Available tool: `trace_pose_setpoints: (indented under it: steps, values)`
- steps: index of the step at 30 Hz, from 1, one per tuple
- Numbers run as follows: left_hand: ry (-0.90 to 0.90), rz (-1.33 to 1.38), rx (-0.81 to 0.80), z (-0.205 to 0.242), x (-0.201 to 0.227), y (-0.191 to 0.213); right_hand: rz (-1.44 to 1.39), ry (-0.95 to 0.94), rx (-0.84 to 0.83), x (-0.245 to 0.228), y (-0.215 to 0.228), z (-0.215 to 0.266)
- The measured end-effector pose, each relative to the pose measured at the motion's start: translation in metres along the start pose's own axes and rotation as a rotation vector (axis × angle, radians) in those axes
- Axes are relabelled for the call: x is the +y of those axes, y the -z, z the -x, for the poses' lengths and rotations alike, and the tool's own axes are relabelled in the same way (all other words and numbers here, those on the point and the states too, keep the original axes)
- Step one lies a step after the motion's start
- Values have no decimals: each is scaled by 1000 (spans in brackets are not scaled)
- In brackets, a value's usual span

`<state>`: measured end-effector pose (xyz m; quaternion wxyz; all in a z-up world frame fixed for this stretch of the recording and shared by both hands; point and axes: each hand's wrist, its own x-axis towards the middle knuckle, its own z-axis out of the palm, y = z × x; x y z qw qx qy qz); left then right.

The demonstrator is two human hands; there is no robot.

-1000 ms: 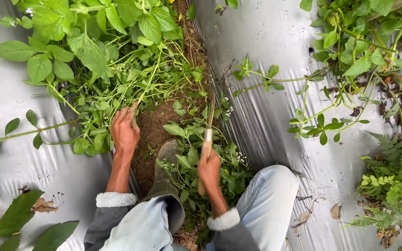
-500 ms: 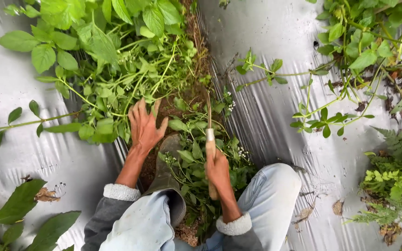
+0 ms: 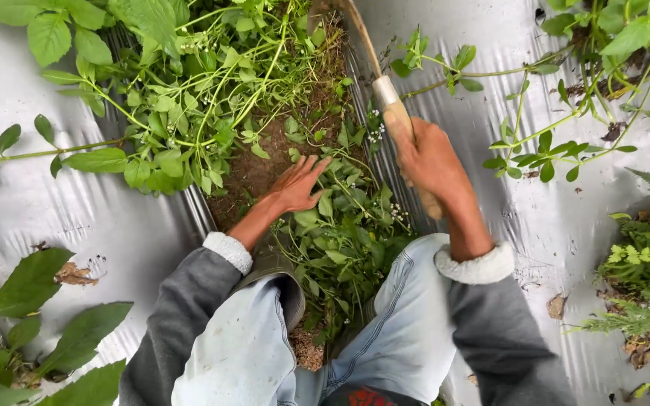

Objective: The person is weeding a garden bed by cutting the weeds with a sickle and pulling them out by hand.

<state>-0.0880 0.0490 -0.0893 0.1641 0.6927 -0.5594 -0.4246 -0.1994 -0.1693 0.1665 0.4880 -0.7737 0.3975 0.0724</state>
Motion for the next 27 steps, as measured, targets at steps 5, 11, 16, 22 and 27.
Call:
trace_pose_setpoints:
  steps: [5, 11, 16, 22, 27]
  values:
    - [51, 251, -64, -1, 8, -36, -52, 150, -85, 85, -61, -41]
    - [18, 313, -95, -15, -93, -189, -69, 232, 74, 165, -165, -30]
    - [42, 176, -134, 6, -49, -180, 45, 170, 76, 192, -178, -19]
    - [-54, 734, -350, 16, 7, -109, 113, -7, 54, 205, -177, -20]
    - [-89, 224, -428, -23, -37, -195, 97, -31, 206, 188, -184, -51]
